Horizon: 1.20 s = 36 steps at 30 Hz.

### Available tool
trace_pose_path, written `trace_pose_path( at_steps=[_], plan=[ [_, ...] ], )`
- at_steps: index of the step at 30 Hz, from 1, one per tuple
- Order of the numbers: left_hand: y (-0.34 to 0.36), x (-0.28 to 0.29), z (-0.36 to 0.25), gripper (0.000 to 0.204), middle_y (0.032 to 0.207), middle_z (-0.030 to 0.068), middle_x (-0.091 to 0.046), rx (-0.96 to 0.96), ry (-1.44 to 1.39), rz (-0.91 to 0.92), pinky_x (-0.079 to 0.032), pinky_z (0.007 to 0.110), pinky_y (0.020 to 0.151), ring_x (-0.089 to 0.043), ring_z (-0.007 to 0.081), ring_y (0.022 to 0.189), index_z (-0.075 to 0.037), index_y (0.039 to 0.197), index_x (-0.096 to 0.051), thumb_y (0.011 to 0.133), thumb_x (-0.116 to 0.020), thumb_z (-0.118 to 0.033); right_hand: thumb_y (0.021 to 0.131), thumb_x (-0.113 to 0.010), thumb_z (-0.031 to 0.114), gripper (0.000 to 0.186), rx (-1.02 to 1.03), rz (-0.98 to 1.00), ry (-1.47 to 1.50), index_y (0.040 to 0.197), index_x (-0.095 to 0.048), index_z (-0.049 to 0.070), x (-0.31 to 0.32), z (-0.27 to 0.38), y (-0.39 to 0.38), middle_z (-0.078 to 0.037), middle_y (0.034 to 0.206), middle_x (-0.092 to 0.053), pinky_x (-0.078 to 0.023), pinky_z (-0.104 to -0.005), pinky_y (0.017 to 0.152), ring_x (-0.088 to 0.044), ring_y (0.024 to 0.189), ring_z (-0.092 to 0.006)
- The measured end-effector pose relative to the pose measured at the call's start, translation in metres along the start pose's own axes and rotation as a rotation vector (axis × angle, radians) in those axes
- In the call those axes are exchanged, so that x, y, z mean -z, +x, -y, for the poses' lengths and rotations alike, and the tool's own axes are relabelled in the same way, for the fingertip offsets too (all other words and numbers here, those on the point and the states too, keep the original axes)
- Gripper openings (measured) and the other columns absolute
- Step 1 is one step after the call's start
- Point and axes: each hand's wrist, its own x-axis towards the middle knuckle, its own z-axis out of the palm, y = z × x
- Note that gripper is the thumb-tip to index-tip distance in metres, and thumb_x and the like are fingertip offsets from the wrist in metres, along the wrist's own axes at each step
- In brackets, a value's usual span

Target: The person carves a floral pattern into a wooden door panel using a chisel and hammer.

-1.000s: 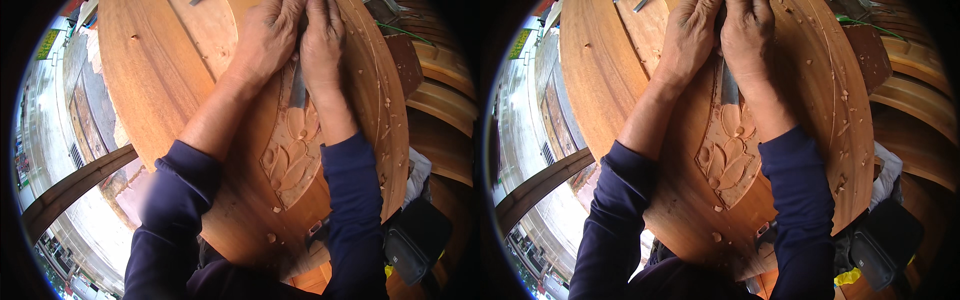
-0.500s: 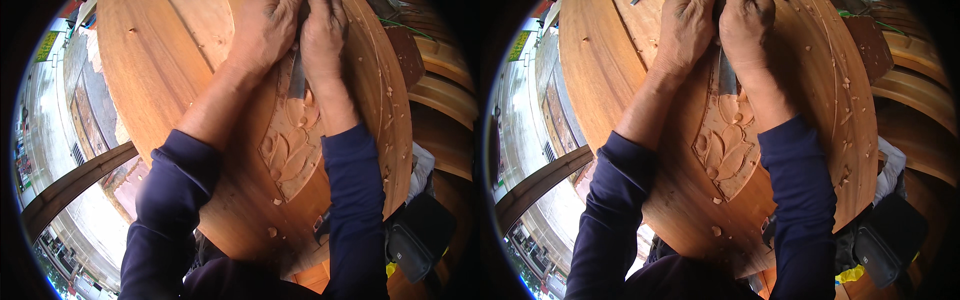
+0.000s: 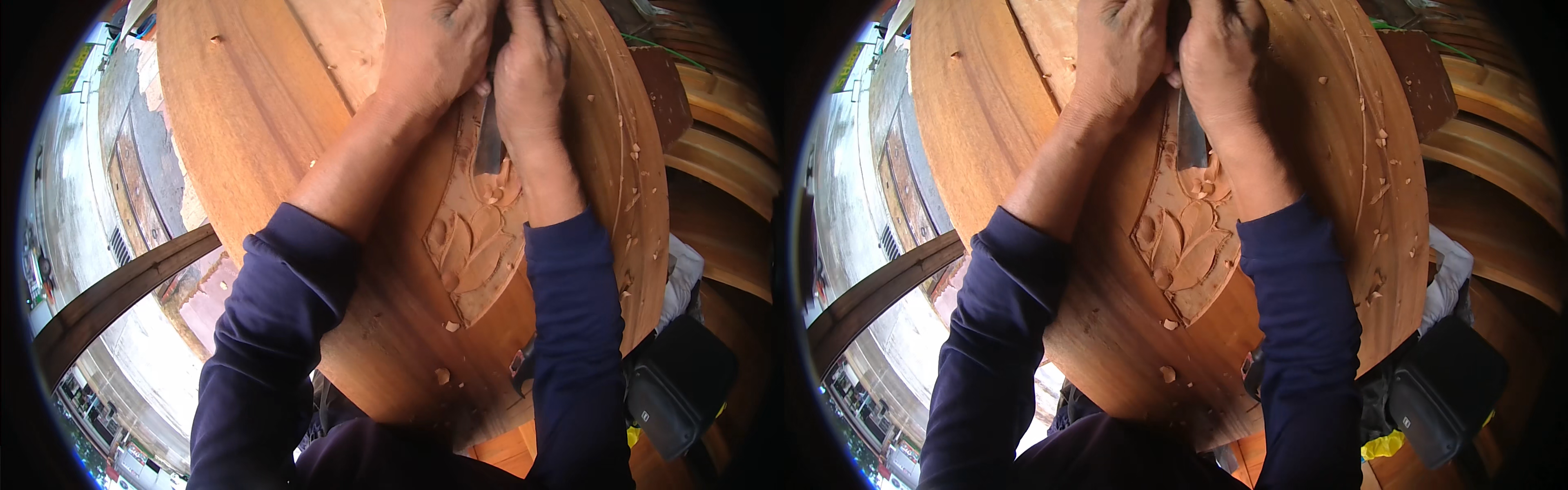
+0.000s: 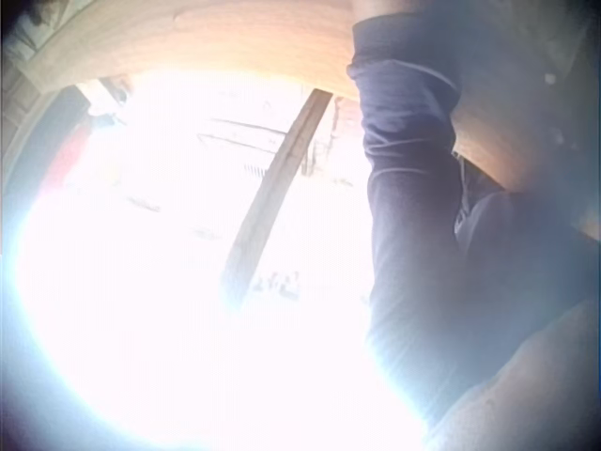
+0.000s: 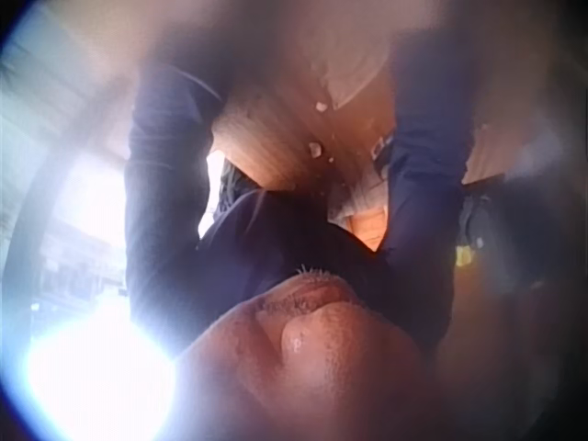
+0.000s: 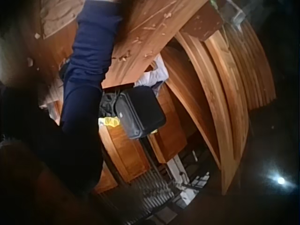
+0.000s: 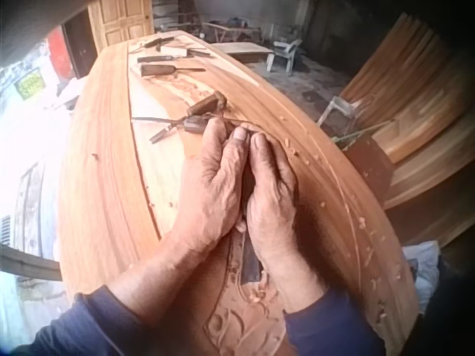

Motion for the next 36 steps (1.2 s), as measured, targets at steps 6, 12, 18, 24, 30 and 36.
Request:
trace_pose_path(
  at_steps=[6,12,18,24,30,36],
  plan=[
    [0.002,-0.003,0.005,0.021,0.077,0.0119,-0.066,-0.241,0.117,-0.07,-0.049,0.031,0.061,-0.061,0.0155,0.068,-0.002,0.106,-0.058,0.11,-0.053,-0.022,0.112,-0.047,0.033,0.04,0.0,0.015,0.045,0.126,-0.064,0.0,0.008,-0.006,0.003,-0.011,0.12,-0.067,-0.048,-0.0302,0.096,-0.061,0.11,-0.019],
    [-0.01,0.0,-0.003,0.018,0.077,0.0086,-0.065,-0.105,0.003,-0.066,-0.048,0.027,0.06,-0.058,0.0087,0.07,-0.002,0.108,-0.061,0.109,-0.056,-0.019,0.113,-0.044,0.035,0.039,-0.199,-0.116,0.131,0.125,-0.063,0.004,-0.02,0.013,-0.01,-0.006,0.109,-0.066,-0.049,-0.0219,0.071,-0.061,0.091,-0.0108],
    [-0.002,0.001,0.003,0.02,0.085,0.0052,-0.066,-0.309,-0.02,-0.142,-0.049,0.026,0.072,-0.058,0.0074,0.08,-0.003,0.108,-0.066,0.109,-0.056,-0.02,0.113,-0.041,0.039,0.043,-0.193,0.188,0.252,0.132,-0.061,0.005,-0.001,0.022,-0.01,-0.003,0.092,-0.066,-0.033,-0.0198,0.038,-0.048,0.052,-0.0053],
    [0.001,0.023,0.005,0.041,0.089,0.0015,-0.066,-0.191,-0.153,-0.229,-0.046,0.023,0.074,-0.058,0.0089,0.085,0.002,0.102,-0.07,0.11,-0.05,-0.033,0.113,-0.041,0.039,0.043,-0.258,0.288,0.191,0.139,-0.056,0.007,-0.009,0.018,-0.018,0.001,0.073,-0.057,-0.03,-0.0214,0.036,-0.04,0.044,-0.0043],
    [0.017,0.048,0.009,0.061,0.082,0.0125,-0.069,0.137,-0.361,-0.271,-0.05,0.03,0.061,-0.066,0.0225,0.061,-0.008,0.108,-0.059,0.103,-0.039,-0.066,0.112,-0.038,0.046,0.049,-0.459,0.364,0.82,0.146,-0.046,0.012,0.036,0.015,0.012,-0.005,0.082,-0.056,-0.038,-0.0213,0.035,-0.045,0.042,-0.0073],
    [0.029,0.031,0.025,0.057,0.109,0.0083,-0.069,-0.049,-0.378,-0.067,-0.052,0.034,0.083,-0.065,0.0194,0.095,-0.008,0.129,-0.062,0.107,-0.042,-0.057,0.11,-0.048,0.046,0.038,-0.424,-0.128,0.387,0.129,-0.055,0.014,0.031,0.016,0.029,-0.003,0.082,-0.058,-0.04,-0.021,0.037,-0.052,0.05,-0.0087]
  ],
)
